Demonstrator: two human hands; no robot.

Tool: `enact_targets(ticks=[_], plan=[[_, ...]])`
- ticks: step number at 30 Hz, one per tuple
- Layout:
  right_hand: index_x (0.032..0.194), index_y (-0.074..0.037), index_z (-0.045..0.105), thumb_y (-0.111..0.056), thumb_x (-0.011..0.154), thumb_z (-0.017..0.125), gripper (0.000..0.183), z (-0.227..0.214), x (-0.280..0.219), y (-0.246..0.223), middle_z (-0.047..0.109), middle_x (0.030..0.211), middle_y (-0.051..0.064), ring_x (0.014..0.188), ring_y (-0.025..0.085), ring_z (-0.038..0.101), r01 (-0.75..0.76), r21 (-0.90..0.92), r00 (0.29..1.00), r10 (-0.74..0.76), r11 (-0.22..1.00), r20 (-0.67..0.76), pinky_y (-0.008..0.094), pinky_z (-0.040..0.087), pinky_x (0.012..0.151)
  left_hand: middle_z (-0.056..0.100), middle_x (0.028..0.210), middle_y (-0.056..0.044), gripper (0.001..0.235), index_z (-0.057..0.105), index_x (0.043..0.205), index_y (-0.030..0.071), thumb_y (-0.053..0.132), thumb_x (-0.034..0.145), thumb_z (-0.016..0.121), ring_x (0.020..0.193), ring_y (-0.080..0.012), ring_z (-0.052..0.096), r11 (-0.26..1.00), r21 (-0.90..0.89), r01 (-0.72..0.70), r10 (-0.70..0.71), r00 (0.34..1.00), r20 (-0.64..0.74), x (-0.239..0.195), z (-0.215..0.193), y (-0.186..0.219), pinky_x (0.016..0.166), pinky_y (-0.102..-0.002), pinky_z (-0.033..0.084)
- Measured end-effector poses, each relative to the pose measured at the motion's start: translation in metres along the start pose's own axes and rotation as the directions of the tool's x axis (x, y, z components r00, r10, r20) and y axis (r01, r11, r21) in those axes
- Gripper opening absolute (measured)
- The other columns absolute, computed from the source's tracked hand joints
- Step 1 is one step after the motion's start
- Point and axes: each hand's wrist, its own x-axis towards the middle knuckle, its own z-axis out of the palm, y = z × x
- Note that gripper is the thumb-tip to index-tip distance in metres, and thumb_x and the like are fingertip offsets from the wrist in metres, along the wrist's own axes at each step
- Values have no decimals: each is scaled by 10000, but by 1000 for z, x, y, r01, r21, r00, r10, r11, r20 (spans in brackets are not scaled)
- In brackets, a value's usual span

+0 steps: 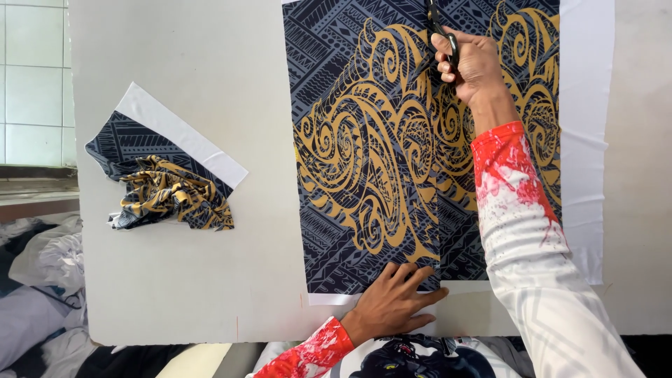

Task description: Cutting large pieces of printed fabric with scissors on a work table in a factory setting.

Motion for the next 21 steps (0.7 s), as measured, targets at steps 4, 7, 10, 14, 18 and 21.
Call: enact_targets(ticks=[4,7,10,14,18,21], plan=[[1001,-78,716,-109,898,808,142,-3,0,3,586,717,5,495,52,497,-46,83,999,46,996,0,153,351,395,496,1384,-137,560,562,1391,228,499,922,700,1125,-317,494,1000,-20,6,-6,1000,-12,0,-1,0,861,-439,409],[1259,-41,638,-285,744,798,592,1,-11,-7,589,640,-42,442,21,471,-74,124,997,69,990,42,146,364,351,495,1380,-144,588,554,1396,203,514,916,695,1129,-321,493,1000,-15,7,-7,1000,-23,0,-2,1,869,-439,409],[1296,-28,608,-294,683,845,709,4,-7,-13,575,648,-14,453,33,471,-102,121,995,103,987,0,149,353,363,499,1375,-139,578,556,1385,210,513,914,699,1137,-320,496,1000,-10,11,-11,1000,-21,-1,0,1,874,-437,415],[1169,-47,705,-245,735,838,495,2,-2,-9,577,666,9,461,48,460,-91,101,994,96,991,-42,157,323,379,493,1372,-136,568,549,1384,223,512,920,701,1122,-310,492,1000,-12,4,-4,1000,-21,-1,1,1,866,-432,413],[957,-94,723,-134,866,857,166,-3,5,0,602,730,-16,508,41,505,-39,49,999,38,998,24,143,358,381,493,1379,-141,555,554,1376,223,500,920,707,1120,-311,493,1000,-30,0,-1,1000,-22,-1,1,1,866,-436,409],[1059,-64,767,-112,858,845,221,-2,0,-5,602,722,-12,503,36,497,-37,36,999,37,999,9,136,350,381,492,1375,-141,560,554,1376,223,502,917,710,1120,-311,492,999,-33,5,-6,1000,-20,-1,1,0,873,-439,408]])
